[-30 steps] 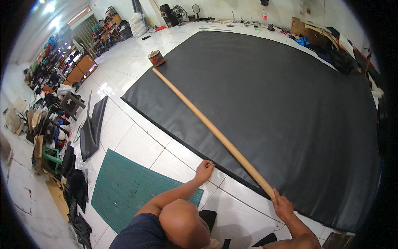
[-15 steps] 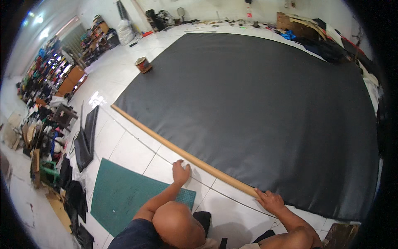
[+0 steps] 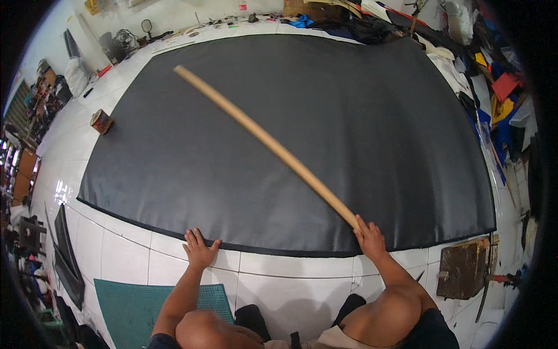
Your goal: The person uses shears to cut a large sheet of black fabric spread on the floor into two sections and then moves a red foam piece across the workspace.
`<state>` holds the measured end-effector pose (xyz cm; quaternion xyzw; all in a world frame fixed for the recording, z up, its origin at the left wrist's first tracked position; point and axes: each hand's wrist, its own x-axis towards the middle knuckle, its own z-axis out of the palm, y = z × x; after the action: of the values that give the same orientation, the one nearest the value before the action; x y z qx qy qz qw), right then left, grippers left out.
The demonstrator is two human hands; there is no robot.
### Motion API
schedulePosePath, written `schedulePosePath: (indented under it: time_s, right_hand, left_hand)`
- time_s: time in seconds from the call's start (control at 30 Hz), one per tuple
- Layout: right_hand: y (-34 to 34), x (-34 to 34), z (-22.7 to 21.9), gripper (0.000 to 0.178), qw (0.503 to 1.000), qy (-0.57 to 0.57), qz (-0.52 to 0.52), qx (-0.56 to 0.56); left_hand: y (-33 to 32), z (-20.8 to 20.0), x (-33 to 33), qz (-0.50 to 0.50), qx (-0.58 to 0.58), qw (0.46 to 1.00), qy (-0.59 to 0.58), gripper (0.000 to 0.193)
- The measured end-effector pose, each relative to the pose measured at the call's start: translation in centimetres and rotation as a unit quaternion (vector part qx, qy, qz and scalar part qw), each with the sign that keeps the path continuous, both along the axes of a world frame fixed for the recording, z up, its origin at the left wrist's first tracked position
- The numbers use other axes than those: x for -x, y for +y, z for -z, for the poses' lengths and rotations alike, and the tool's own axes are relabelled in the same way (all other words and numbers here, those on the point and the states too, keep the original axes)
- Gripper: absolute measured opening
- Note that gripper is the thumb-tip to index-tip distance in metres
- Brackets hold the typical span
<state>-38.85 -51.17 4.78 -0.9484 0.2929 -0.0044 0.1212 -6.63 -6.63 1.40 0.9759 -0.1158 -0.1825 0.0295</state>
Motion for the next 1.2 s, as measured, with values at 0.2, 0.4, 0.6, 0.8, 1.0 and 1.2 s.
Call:
schedulePosePath:
  time_s: [0.2, 0.4, 0.6, 0.8, 1.0, 1.2]
  right_hand:
    - [-3.6, 2.6, 1.0, 0.053, 0.978, -0.034, 0.191, -0.081]
    - [-4.3, 6.4, 4.1, 0.052, 0.963, -0.139, 0.229, -0.024]
    - [-0.3, 1.6, 0.9, 0.054, 0.966, -0.065, 0.232, -0.092]
    - [0.8, -7.1, -0.3, 0.057, 0.993, -0.051, 0.049, -0.099]
    - [4.0, -17.1, -1.4, 0.058, 0.986, 0.029, -0.135, -0.089]
    - [5.1, -18.6, -0.1, 0.056, 0.981, 0.03, -0.179, -0.065]
  left_hand:
    - [-0.2, -0.6, 0.9, -0.006, -0.012, 1.0, -0.005, 0.107]
    - [0.0, 0.2, 1.8, -0.046, 0.007, 0.999, -0.022, 0.11]
    - [0.3, 0.4, 1.3, -0.052, 0.047, 0.997, -0.032, 0.111]
    - [0.3, -0.1, 1.4, -0.051, 0.046, 0.997, -0.018, 0.112]
    - [1.1, 0.0, 1.1, -0.043, 0.039, 0.998, -0.02, 0.113]
    - [0.1, -0.3, 0.9, -0.035, 0.052, 0.998, -0.031, 0.11]
